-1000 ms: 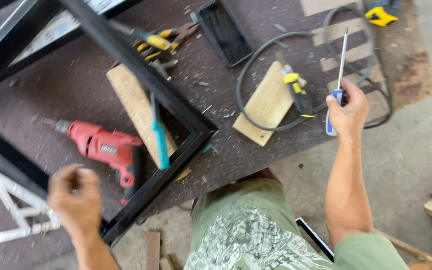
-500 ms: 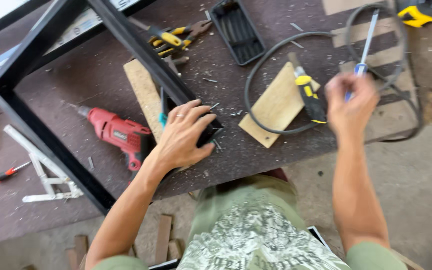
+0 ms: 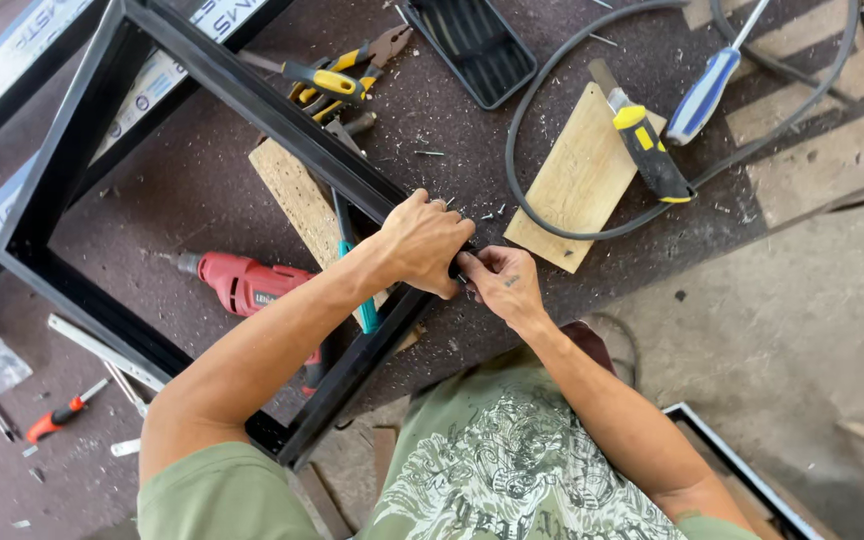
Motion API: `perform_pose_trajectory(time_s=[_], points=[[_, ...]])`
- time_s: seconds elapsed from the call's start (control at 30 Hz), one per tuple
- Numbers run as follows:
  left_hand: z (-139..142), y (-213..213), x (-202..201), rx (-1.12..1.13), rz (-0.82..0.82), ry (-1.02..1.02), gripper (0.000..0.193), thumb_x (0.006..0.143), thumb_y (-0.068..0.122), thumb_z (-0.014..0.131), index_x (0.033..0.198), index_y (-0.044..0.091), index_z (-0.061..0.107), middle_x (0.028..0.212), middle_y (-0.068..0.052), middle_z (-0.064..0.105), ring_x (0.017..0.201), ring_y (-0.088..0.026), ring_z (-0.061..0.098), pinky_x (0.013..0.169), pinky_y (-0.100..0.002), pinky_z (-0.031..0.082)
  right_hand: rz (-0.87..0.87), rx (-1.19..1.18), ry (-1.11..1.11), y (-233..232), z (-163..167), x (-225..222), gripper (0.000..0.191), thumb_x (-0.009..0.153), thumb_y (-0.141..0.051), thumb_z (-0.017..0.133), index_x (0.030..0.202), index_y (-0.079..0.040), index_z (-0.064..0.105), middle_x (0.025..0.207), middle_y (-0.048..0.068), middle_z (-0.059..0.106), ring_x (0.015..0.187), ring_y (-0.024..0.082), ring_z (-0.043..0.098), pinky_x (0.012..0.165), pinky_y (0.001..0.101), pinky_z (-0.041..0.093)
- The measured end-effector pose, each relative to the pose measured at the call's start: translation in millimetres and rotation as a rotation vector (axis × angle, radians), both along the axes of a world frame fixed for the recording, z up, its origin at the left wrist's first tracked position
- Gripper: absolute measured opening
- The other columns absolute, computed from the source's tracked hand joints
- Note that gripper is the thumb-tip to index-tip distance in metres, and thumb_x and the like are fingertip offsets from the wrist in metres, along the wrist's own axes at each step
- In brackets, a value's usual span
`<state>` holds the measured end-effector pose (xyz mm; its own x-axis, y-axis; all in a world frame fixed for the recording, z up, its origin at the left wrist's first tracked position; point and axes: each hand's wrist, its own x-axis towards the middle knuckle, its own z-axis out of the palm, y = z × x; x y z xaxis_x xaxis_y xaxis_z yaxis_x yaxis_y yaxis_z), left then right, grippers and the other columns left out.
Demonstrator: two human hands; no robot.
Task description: The person assembles black aluminum window frames on a workbench. They position screws at the frame corners, drive them with a screwdriver, fit a metal hinge bracket to the frame, and lift and reposition the frame while attaching hardware by hand.
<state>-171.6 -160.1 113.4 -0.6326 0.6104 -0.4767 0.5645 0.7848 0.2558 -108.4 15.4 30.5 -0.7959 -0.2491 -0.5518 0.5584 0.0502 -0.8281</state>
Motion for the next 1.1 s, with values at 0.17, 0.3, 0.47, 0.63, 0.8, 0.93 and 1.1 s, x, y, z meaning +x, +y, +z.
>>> perform_pose_trajectory(time_s=[0.17,0.3,0.47,0.63,0.8,0.93,1.1], points=[[-1,-4,-3,0.112,0.019,-0.014,0.055,0.055,0.046,0.081,0.091,0.006,0.071,0.09,-0.01,0.071,0.093,-0.03,0.067,0.079,-0.045,0.044,-0.03,0.237,0.126,-11,9,8,0.031,0.094,-0.018,0.071,0.069,0.0,0.07,0.053,0.0,0.06,0.047,0.003,0.048,0.042,0.025,0.035],[0,-2,-4,0.081,0.062,-0.075,0.045,0.058,0.038,0.077,0.089,0.006,0.071,0.089,-0.011,0.071,0.095,-0.03,0.067,0.083,-0.045,0.044,-0.098,0.192,0.098,-15,12,10,0.031,0.094,-0.016,0.069,0.068,0.0,0.068,0.053,-0.001,0.057,0.047,0.003,0.045,0.042,0.0259,0.032],[2,-3,-5,0.141,0.077,-0.064,0.045,0.053,0.034,0.078,0.088,0.005,0.071,0.089,-0.011,0.072,0.096,-0.031,0.067,0.084,-0.045,0.043,-0.15,0.145,0.129,-18,3,18,0.027,0.093,-0.011,0.067,0.068,0.0,0.066,0.055,-0.006,0.05,0.051,0.001,0.041,0.043,0.0262,0.029],[2,-3,-5,0.176,0.077,-0.075,0.049,0.049,0.034,0.079,0.088,0.005,0.071,0.088,-0.011,0.072,0.095,-0.03,0.067,0.084,-0.045,0.043,-0.136,0.134,0.155,-16,-8,25,0.029,0.095,-0.009,0.063,0.068,0.0,0.063,0.057,-0.006,0.049,0.053,0.001,0.04,0.044,0.0256,0.029],[0,-4,-6,0.114,0.07,-0.134,0.047,0.051,0.032,0.08,0.088,0.006,0.07,0.086,-0.009,0.071,0.091,-0.028,0.067,0.083,-0.042,0.043,-0.187,0.049,0.038,-20,-11,34,0.024,0.096,-0.011,0.061,0.075,-0.002,0.068,0.061,-0.008,0.05,0.054,0.0,0.037,0.045,0.0239,0.027],[-3,-5,-4,0.164,0.061,-0.088,0.046,0.051,0.032,0.082,0.088,0.007,0.071,0.087,-0.008,0.071,0.094,-0.028,0.066,0.082,-0.044,0.042,-0.2,-0.086,-0.033,-18,-13,35,0.022,0.097,-0.013,0.062,0.079,-0.004,0.07,0.062,-0.006,0.054,0.053,0.001,0.041,0.046,0.0225,0.029],[-6,-3,0,0.156,0.052,-0.087,0.044,0.053,0.029,0.081,0.091,0.01,0.071,0.088,-0.005,0.071,0.096,-0.028,0.065,0.084,-0.046,0.041,-0.235,-0.175,-0.143,-10,-14,29,0.025,0.093,-0.016,0.076,0.074,-0.006,0.064,0.061,-0.002,0.057,0.048,0.004,0.045,0.041,0.023,0.028]])
